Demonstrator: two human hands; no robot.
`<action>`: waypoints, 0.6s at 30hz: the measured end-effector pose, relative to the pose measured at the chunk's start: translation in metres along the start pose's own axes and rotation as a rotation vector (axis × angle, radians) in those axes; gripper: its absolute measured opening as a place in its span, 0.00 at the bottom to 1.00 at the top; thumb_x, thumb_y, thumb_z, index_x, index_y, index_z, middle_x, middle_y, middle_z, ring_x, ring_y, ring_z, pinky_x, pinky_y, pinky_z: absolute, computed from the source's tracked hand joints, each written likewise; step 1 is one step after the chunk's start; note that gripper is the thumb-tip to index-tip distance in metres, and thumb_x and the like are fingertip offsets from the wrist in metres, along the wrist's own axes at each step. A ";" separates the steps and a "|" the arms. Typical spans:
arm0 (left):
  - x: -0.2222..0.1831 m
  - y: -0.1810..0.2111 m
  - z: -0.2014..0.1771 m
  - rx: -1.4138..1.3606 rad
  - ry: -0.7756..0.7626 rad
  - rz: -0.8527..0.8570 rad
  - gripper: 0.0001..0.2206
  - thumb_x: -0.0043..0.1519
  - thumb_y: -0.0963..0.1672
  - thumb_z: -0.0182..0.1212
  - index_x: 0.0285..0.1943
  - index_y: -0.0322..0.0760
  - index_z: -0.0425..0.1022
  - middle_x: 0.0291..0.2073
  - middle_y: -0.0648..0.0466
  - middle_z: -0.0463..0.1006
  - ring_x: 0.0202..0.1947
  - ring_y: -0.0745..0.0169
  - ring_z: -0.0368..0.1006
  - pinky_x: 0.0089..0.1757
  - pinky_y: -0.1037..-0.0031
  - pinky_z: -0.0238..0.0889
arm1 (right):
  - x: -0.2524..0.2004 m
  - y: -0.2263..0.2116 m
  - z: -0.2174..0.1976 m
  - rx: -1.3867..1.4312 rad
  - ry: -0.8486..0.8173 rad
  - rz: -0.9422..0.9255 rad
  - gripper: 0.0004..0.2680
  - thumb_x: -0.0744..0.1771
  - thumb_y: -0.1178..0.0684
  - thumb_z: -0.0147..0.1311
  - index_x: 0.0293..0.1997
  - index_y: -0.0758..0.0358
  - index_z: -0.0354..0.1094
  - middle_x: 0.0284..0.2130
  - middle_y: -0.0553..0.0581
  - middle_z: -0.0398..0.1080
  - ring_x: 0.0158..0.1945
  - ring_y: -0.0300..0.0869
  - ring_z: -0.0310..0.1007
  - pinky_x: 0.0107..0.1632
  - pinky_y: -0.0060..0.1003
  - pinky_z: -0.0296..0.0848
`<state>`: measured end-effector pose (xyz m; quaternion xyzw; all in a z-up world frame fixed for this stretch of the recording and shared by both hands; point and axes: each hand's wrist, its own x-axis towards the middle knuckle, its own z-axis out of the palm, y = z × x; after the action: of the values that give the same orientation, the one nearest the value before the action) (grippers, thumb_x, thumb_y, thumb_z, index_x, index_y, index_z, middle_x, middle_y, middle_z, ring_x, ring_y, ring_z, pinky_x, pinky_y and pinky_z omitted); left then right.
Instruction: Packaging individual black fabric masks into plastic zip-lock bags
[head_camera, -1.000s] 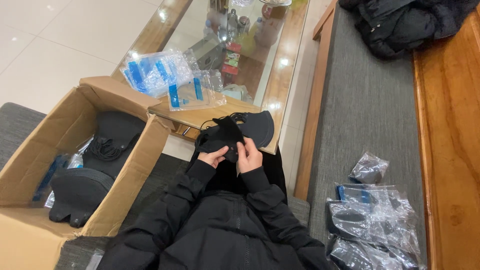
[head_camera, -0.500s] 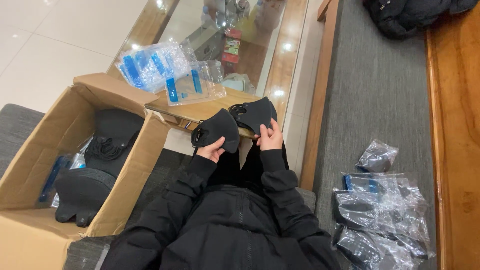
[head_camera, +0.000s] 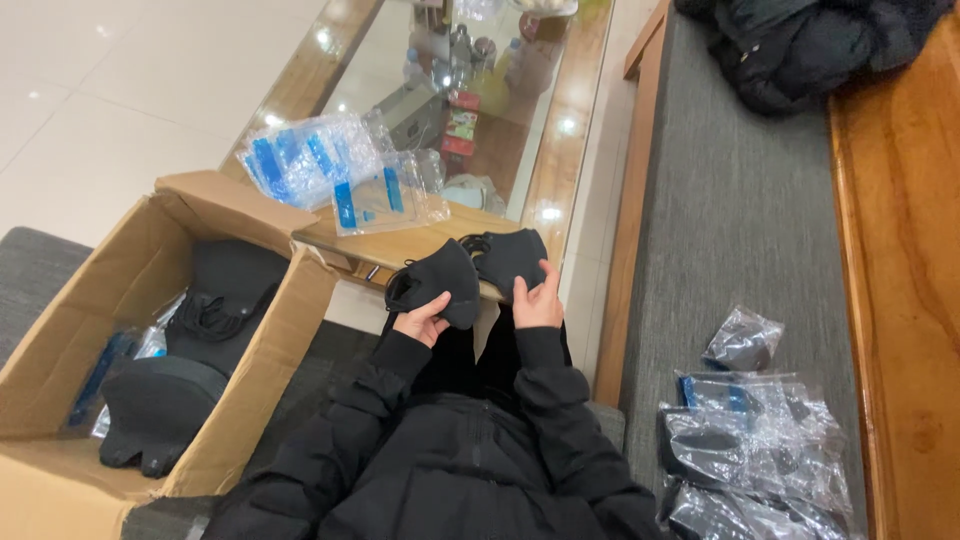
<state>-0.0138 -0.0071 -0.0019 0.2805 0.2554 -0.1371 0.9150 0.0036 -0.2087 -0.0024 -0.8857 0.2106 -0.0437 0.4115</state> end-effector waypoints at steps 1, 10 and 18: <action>0.010 -0.004 -0.005 0.007 -0.014 -0.004 0.15 0.52 0.36 0.77 0.48 0.29 0.82 0.45 0.40 0.83 0.41 0.38 0.81 0.43 0.60 0.80 | -0.001 0.005 0.005 0.003 0.051 -0.077 0.18 0.69 0.43 0.53 0.67 0.48 0.58 0.26 0.53 0.74 0.36 0.51 0.77 0.44 0.47 0.73; 0.033 -0.027 -0.030 0.201 -0.014 -0.086 0.32 0.50 0.39 0.81 0.64 0.33 0.71 0.53 0.39 0.79 0.44 0.36 0.80 0.42 0.51 0.79 | -0.045 -0.025 0.016 0.212 -0.258 -0.229 0.24 0.68 0.46 0.56 0.73 0.53 0.55 0.51 0.72 0.72 0.54 0.62 0.74 0.50 0.51 0.78; 0.044 -0.044 -0.044 0.201 0.051 -0.124 0.29 0.48 0.37 0.81 0.59 0.35 0.74 0.47 0.41 0.82 0.35 0.38 0.82 0.35 0.52 0.80 | -0.044 -0.017 0.022 0.125 -0.193 -0.315 0.25 0.66 0.48 0.58 0.72 0.53 0.54 0.55 0.73 0.70 0.57 0.65 0.72 0.54 0.57 0.75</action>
<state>-0.0113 -0.0216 -0.0768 0.3578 0.2803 -0.2112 0.8653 -0.0253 -0.1656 0.0001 -0.8804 0.0258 -0.0352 0.4722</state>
